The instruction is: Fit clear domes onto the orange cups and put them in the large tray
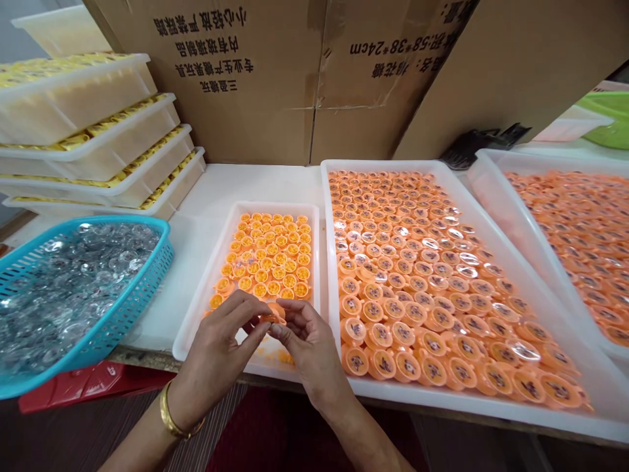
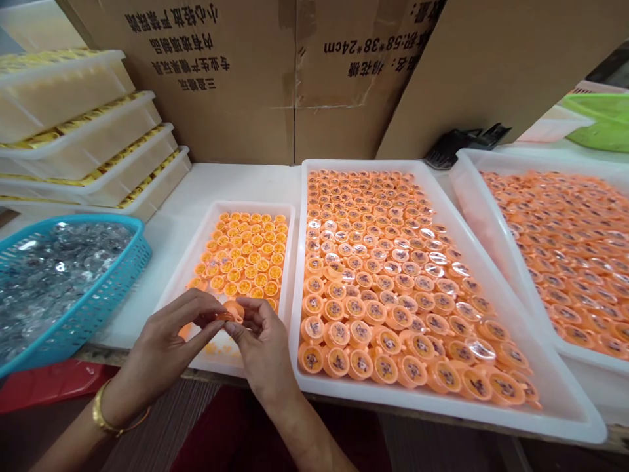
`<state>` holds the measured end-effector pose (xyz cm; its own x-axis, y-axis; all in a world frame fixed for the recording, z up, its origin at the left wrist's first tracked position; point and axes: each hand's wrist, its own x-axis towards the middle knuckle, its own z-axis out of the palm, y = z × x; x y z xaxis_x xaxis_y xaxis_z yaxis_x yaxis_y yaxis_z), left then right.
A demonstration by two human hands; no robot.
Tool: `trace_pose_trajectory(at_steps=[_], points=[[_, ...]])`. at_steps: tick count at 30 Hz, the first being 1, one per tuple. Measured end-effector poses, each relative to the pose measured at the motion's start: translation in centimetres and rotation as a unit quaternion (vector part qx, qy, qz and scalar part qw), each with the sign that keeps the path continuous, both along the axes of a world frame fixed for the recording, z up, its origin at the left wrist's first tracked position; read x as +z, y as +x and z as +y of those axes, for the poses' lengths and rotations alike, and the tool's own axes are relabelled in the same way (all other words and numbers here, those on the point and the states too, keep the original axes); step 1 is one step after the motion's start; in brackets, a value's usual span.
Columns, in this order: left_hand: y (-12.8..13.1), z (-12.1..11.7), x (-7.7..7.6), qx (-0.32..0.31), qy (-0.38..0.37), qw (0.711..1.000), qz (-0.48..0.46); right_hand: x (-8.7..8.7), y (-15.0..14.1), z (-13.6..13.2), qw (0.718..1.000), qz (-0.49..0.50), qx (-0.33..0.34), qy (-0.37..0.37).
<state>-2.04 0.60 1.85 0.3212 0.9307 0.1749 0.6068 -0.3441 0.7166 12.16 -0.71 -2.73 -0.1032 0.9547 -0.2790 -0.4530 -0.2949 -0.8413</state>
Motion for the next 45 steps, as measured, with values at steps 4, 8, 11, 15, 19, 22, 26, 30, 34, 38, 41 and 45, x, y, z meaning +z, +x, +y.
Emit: trace_pose_trajectory(at_steps=[4, 8, 11, 15, 19, 22, 26, 30, 34, 38, 41, 45], points=[[0.0, 0.1, -0.3, 0.056, -0.109, 0.992, -0.039, 0.1, -0.1, 0.0, 1.0, -0.011, -0.001, -0.001], [-0.2, 0.4, -0.4, 0.069, -0.188, 0.977, -0.073, 0.1, -0.2, -0.1, 1.0, -0.018, 0.0, 0.007], [-0.3, 0.8, -0.3, 0.065, -0.229, 0.967, -0.094, 0.2, -0.1, -0.2, 1.0, -0.026, -0.001, 0.006], [-0.4, 1.2, -0.2, 0.049, -0.281, 0.948, -0.138, 0.4, 0.0, -0.2, 1.0, -0.027, -0.002, 0.004], [-0.5, 1.3, 0.0, 0.038, -0.297, 0.938, -0.174, 0.7, 0.2, -0.2, 1.0, -0.022, 0.006, 0.003], [-0.6, 1.3, 0.0, 0.036, -0.29, 0.939, -0.181, 0.8, 0.4, -0.2, 1.0, -0.02, 0.011, 0.009], [-0.5, 1.2, 0.0, 0.049, -0.27, 0.943, -0.187, 0.8, 0.5, -0.1, 1.0, -0.018, 0.015, 0.018], [-0.2, 0.9, -0.1, 0.073, -0.265, 0.935, -0.225, 1.0, 0.6, -0.1, 1.0, -0.016, 0.008, 0.023], [0.2, 0.5, -0.4, 0.076, -0.238, 0.941, -0.229, 1.0, 0.6, 0.0, 1.0, -0.011, 0.006, 0.027], [0.6, 0.0, -0.6, 0.062, -0.121, 0.976, -0.173, 0.8, 0.6, 0.1, 0.998, 0.065, -0.014, 0.006], [0.8, -0.2, -0.7, 0.052, -0.05, 0.989, -0.126, 1.0, 0.7, 0.1, 0.992, 0.118, -0.025, -0.025], [1.0, -0.4, -0.7, 0.059, -0.005, 0.993, -0.1, 1.3, 0.8, 0.1, 0.987, 0.152, -0.015, -0.041]])
